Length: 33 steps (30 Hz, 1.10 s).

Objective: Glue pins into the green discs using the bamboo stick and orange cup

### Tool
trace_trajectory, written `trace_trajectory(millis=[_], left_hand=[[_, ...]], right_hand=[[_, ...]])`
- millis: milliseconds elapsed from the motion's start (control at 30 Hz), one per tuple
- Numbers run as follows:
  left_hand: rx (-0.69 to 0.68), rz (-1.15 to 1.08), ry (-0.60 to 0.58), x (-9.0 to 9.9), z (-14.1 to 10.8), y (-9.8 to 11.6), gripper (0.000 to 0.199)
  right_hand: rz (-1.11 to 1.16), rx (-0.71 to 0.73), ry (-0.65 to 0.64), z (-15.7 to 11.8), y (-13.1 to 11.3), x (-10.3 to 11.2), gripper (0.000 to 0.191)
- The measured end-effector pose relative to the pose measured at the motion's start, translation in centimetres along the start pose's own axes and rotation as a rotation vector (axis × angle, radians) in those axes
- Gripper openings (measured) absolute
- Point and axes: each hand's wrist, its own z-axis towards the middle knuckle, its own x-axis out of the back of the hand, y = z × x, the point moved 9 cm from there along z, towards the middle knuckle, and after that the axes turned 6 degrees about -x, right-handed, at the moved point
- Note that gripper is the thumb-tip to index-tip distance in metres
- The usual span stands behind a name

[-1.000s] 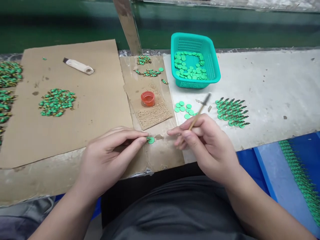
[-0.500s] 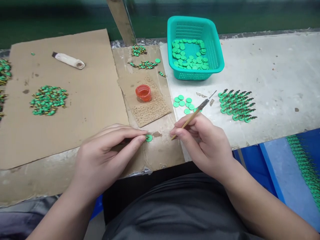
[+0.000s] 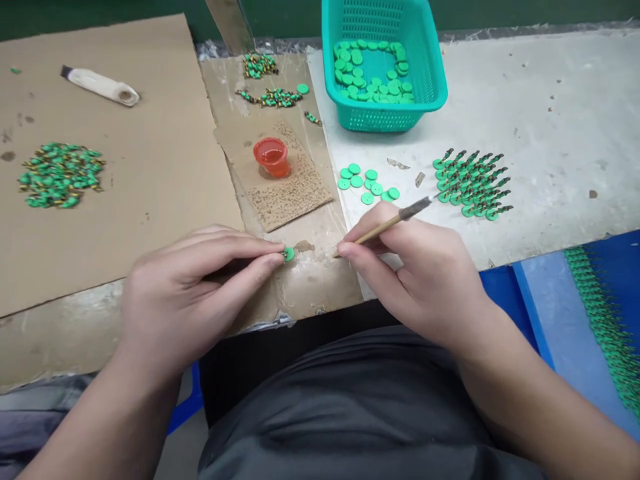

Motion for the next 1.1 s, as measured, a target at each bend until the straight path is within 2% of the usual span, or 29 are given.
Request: trace_trajectory(millis=[133, 267, 400, 567, 833, 967, 1100], left_hand=[[0.015, -0.011, -0.010, -0.2, -0.3, -0.4, 0.006], [0.068, -0.007, -0.008, -0.3, -0.8, -1.2, 0.010], [0.083, 0.005, 0.015, -0.3, -0.9, -1.4, 0.012], [0.092, 0.019, 0.023, -0.2, -0.8, -1.4, 0.013], [0.089, 0.016, 0.014, -0.3, -0.9, -1.4, 0.013], [0.076, 0.020, 0.011, -0.3, -0.8, -1.5, 0.012], [0.056, 0.037, 0.015, -0.3, -0.5, -0.9, 0.011]], right_hand=[[0.008, 0.002, 0.027, 0.7, -0.2, -0.8, 0.021], [0.028, 0.055, 0.076, 2.2, -0.3, -3.2, 0.020], [-0.030, 0.059, 0.030, 3.6, 0.3, -5.2, 0.016], [-0.029, 0.147, 0.032, 3.9, -0.1, -5.2, 0.020], [-0.063, 0.106, -0.029, 4.2, -0.2, -5.6, 0.016], [-0.078, 0.132, -0.074, 4.5, -0.9, -5.8, 0.018], [-0.074, 0.150, -0.064, 5.1, -1.0, -5.9, 0.013]])
